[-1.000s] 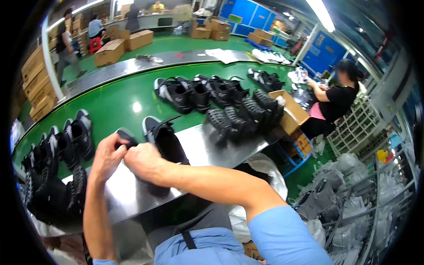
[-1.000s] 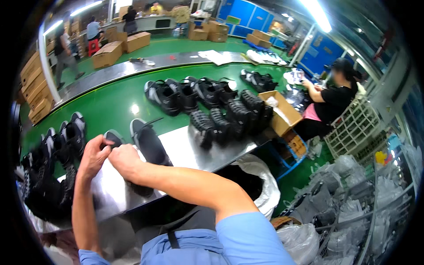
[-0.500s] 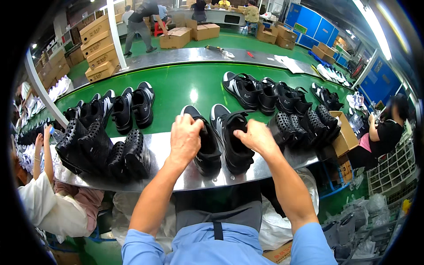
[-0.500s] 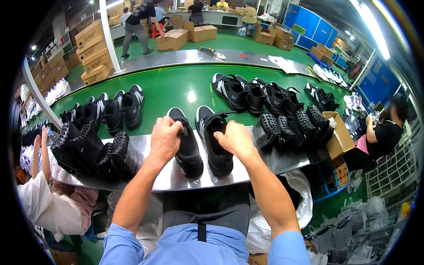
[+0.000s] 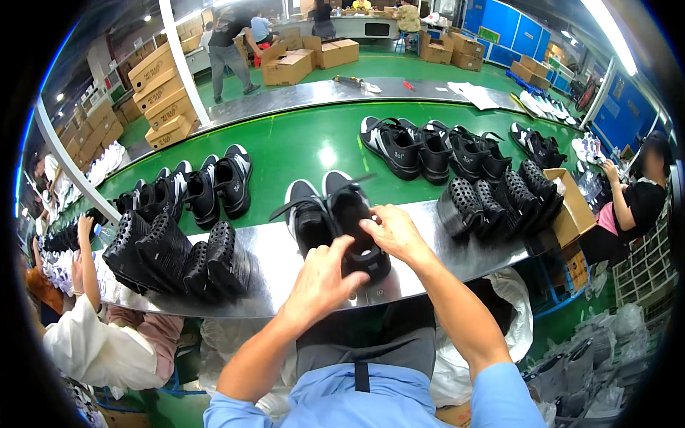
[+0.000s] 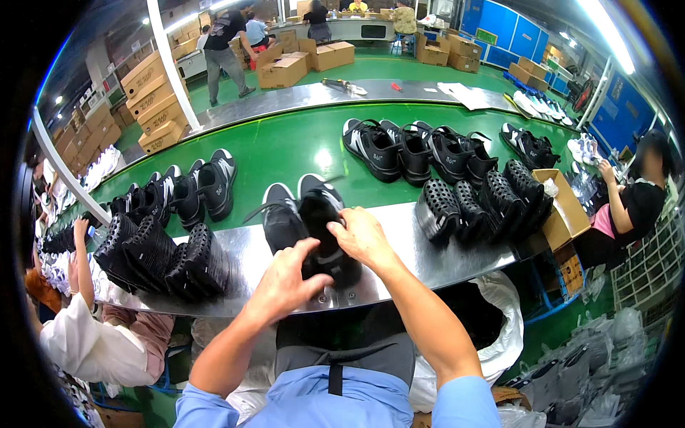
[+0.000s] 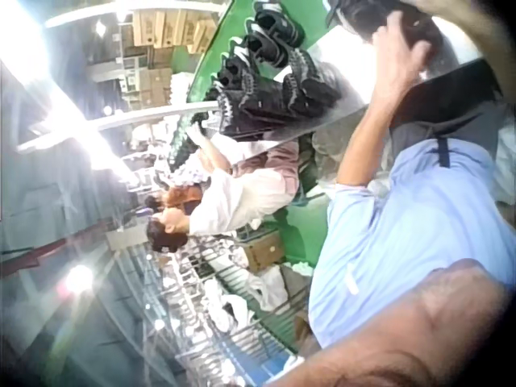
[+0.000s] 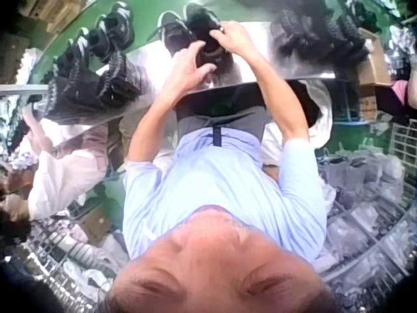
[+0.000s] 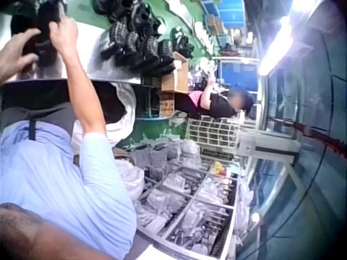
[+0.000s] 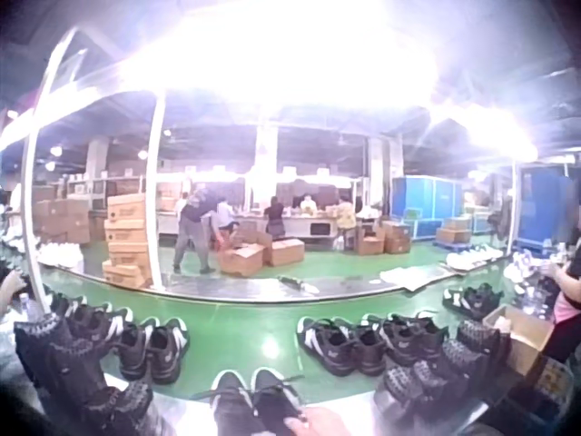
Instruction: The person attaches a plastic component to the heel of a black sneaker and secures it by pressing the parts together and smoothing the edges.
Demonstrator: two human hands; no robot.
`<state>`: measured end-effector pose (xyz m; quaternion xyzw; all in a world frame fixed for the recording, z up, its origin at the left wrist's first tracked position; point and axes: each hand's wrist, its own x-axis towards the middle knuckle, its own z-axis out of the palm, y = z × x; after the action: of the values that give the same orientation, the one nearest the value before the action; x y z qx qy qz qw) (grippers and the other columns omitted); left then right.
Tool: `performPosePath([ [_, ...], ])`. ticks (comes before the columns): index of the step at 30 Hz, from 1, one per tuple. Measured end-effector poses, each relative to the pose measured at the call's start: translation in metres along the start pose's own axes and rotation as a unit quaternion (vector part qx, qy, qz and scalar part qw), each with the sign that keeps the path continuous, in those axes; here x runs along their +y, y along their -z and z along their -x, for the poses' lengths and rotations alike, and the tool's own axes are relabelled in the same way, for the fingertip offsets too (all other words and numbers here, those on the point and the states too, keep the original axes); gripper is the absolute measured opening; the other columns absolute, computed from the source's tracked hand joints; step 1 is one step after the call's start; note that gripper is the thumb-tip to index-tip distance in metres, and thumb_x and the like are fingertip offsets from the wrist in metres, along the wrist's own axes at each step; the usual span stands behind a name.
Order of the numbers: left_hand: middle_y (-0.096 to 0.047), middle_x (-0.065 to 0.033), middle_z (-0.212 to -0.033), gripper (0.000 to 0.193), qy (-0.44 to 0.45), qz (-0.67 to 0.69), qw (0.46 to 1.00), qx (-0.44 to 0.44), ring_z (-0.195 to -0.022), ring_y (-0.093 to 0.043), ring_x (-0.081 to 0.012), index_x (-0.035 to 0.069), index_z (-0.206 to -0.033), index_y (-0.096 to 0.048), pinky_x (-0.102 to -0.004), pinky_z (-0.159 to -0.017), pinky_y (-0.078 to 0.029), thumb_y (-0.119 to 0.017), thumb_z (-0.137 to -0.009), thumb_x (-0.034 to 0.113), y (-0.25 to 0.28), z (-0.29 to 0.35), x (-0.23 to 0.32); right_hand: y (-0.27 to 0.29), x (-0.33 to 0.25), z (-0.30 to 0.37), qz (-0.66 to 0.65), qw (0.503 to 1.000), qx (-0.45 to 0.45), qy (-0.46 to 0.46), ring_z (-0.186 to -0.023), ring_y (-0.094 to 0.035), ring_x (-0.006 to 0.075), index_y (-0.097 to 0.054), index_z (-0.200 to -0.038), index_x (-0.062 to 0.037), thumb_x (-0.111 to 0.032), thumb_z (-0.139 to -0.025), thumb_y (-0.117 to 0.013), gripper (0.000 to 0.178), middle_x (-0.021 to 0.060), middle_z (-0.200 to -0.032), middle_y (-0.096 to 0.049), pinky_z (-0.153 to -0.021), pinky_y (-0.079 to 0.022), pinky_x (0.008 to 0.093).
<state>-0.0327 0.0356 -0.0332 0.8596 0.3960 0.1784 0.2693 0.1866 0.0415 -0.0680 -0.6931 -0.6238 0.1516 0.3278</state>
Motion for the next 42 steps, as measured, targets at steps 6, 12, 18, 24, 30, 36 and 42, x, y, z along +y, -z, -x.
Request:
performPosePath([
  [6,-0.076,-0.0234,-0.11,0.077,-0.021,-0.118,0.97,-0.213,-0.109,-0.073,-0.039,0.009,-0.132,-0.07,-0.0458,-0.097,-0.055,-0.087,-0.074,0.056,0.015,-0.068,0.009,-0.012,0.047,0.019,-0.34,0.937,-0.023,-0.074,-0.108,-0.07,0.0208,-0.06,-0.14,0.0071,-0.028,-0.104,-0.067,0.051,0.0189,-0.129,-0.07,-0.089,-0.059,0.0337],
  [12,-0.077,-0.0179,-0.096,0.042,-0.026,-0.22,0.961,-0.167,-0.095,-0.075,-0.036,0.009,-0.101,-0.081,-0.0466,-0.087,-0.06,-0.086,-0.079,0.045,0.033,-0.132,-0.016,-0.032,0.056,0.098,0.05,0.978,0.202,-0.011,-0.106,-0.065,0.0404,-0.065,-0.121,0.005,-0.016,-0.089,-0.074,0.039,0.0227,-0.117,-0.069,-0.096,-0.054,0.0451],
  [18,-0.075,-0.0157,-0.114,0.05,0.056,-0.315,0.947,-0.024,-0.112,-0.069,-0.0375,0.016,-0.122,-0.075,-0.048,-0.094,-0.056,-0.088,-0.078,0.035,0.088,-0.195,-0.119,-0.016,0.021,0.063,0.087,0.972,0.206,0.07,-0.116,-0.056,0.0447,-0.061,-0.128,0.0063,-0.02,-0.084,-0.079,0.054,0.0288,-0.129,-0.058,-0.101,-0.048,0.0501],
  [24,-0.06,-0.0176,-0.128,0.053,-0.187,-0.191,0.954,0.137,-0.124,-0.054,-0.0399,0.008,-0.125,-0.068,-0.0515,-0.104,-0.045,-0.086,-0.077,0.022,-0.014,-0.123,-0.104,0.065,0.051,-0.134,0.27,0.947,0.089,-0.149,-0.135,-0.048,0.0506,-0.063,-0.138,-0.0103,-0.031,-0.082,-0.08,0.062,0.0372,-0.142,-0.051,-0.107,-0.039,0.0552],
  [30,-0.055,-0.0235,-0.135,0.048,-0.072,-0.082,0.984,0.141,-0.134,-0.047,-0.0441,0.004,-0.12,-0.07,-0.0544,-0.113,-0.038,-0.083,-0.08,0.027,-0.074,-0.059,-0.1,0.077,0.101,-0.211,0.351,0.896,-0.148,-0.228,-0.13,-0.066,0.0283,-0.074,-0.131,-0.0152,-0.042,-0.085,-0.08,0.054,0.0061,-0.137,-0.071,-0.111,-0.039,0.0546],
  [36,-0.056,-0.0235,-0.135,0.057,-0.104,-0.06,0.977,0.175,-0.13,-0.05,-0.0436,0.002,-0.127,-0.065,-0.0536,-0.113,-0.04,-0.083,-0.078,0.025,-0.07,-0.057,-0.104,0.063,0.053,-0.194,0.331,0.931,-0.122,-0.098,-0.116,-0.072,0.0338,-0.079,-0.116,-0.0087,-0.034,-0.082,-0.077,0.042,0.0165,-0.122,-0.076,-0.095,-0.059,0.0462],
  [42,-0.048,-0.027,-0.15,0.071,-0.148,-0.039,0.969,0.194,-0.142,-0.043,-0.0458,0.003,-0.144,-0.057,-0.0539,-0.118,-0.034,-0.077,-0.087,0.041,-0.058,-0.054,-0.109,0.053,-0.042,-0.032,0.318,0.937,-0.142,-0.032,-0.1,-0.074,0.033,-0.078,-0.096,-0.01,-0.041,-0.089,-0.073,0.032,0.0159,-0.1,-0.077,-0.083,-0.058,0.0488],
])
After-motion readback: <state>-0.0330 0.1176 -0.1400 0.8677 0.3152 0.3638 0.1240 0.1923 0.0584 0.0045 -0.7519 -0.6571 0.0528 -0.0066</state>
